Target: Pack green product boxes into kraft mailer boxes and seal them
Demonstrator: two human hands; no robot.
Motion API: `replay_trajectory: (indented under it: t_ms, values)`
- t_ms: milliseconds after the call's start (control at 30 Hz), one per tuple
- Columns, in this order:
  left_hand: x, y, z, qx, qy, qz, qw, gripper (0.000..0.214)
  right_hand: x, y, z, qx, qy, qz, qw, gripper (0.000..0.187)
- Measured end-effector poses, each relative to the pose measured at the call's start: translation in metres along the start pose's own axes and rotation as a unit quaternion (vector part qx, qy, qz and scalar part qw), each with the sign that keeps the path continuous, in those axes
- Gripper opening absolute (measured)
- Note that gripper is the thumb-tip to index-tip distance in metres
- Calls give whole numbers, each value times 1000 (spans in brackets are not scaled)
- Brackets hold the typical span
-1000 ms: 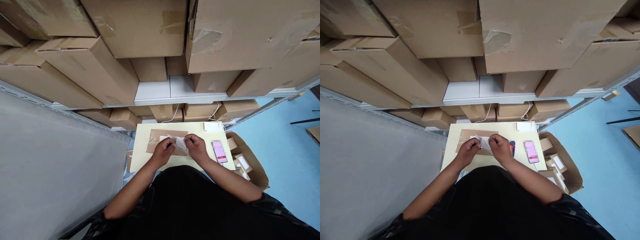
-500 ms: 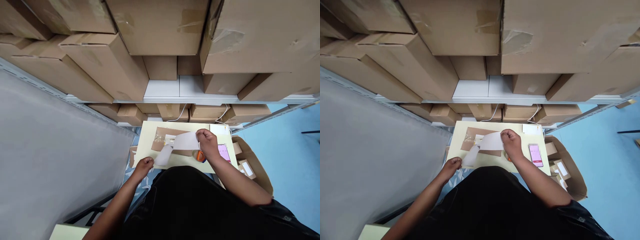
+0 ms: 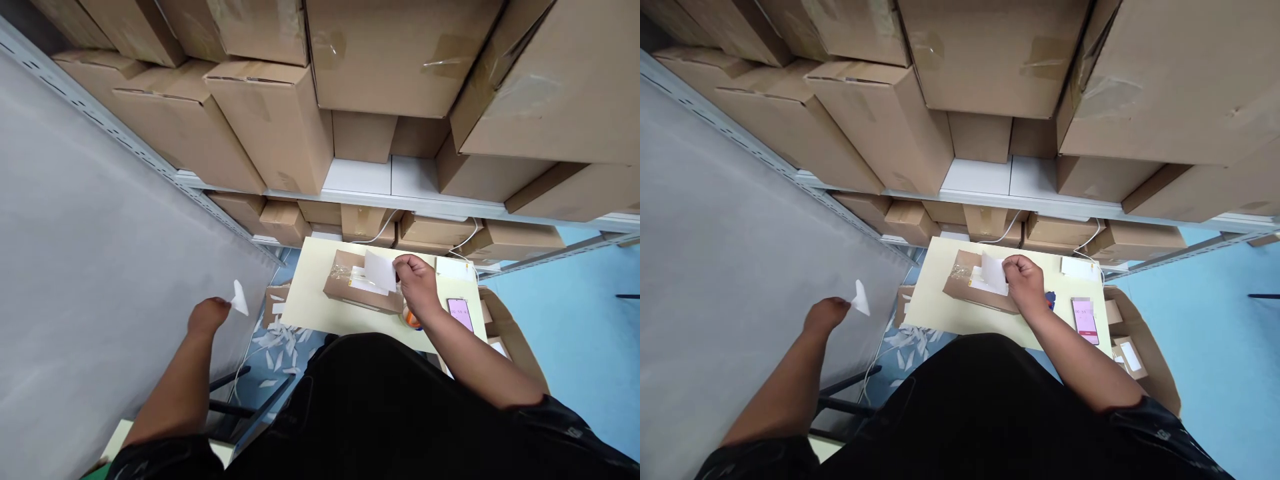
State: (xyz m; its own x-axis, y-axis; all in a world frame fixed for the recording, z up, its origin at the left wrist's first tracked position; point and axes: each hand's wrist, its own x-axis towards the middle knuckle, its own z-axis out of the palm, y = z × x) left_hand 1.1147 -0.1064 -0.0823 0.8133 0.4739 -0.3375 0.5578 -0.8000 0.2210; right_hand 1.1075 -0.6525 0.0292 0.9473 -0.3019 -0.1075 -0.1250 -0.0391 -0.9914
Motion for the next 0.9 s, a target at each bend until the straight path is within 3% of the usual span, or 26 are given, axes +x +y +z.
replay_trajectory:
  t_ms: [100, 167, 200, 300, 400, 467, 567, 667, 800, 900]
  values:
    - [10, 1, -13, 127, -10, -64, 990, 14, -3, 3, 2, -2, 7, 2, 1000, 19]
    - [-1, 25, -15, 179, -17, -54, 982, 16, -4, 5, 4, 7, 14, 5, 1000, 17]
    - [-13, 43, -14, 175, -9, -16, 984, 16, -5, 7, 4, 14, 18, 8, 1000, 16]
    - [-76, 121, -3, 39, 21, 211, 977, 20, -7, 11, 7, 34, 24, 20, 999, 15]
    - [-156, 207, 15, -122, 13, 409, 904, 15, -8, 14, 13, 46, 28, 39, 998, 16]
    - [-198, 255, 26, -189, 4, 478, 858, 13, -9, 16, 17, 59, 35, 49, 996, 16]
    - [-226, 302, 36, -211, 3, 521, 827, 18, -12, 16, 22, 78, 36, 49, 995, 18]
    - [-225, 319, 41, -218, -16, 521, 825, 10, -17, 16, 23, 87, 21, 51, 995, 19]
    - [-217, 320, 39, -247, -27, 487, 837, 6, -21, 23, 14, 93, -7, 42, 995, 21]
    - [-215, 317, 34, -301, -56, 437, 846, 8, -22, 38, 0, 51, 24, 18, 998, 25]
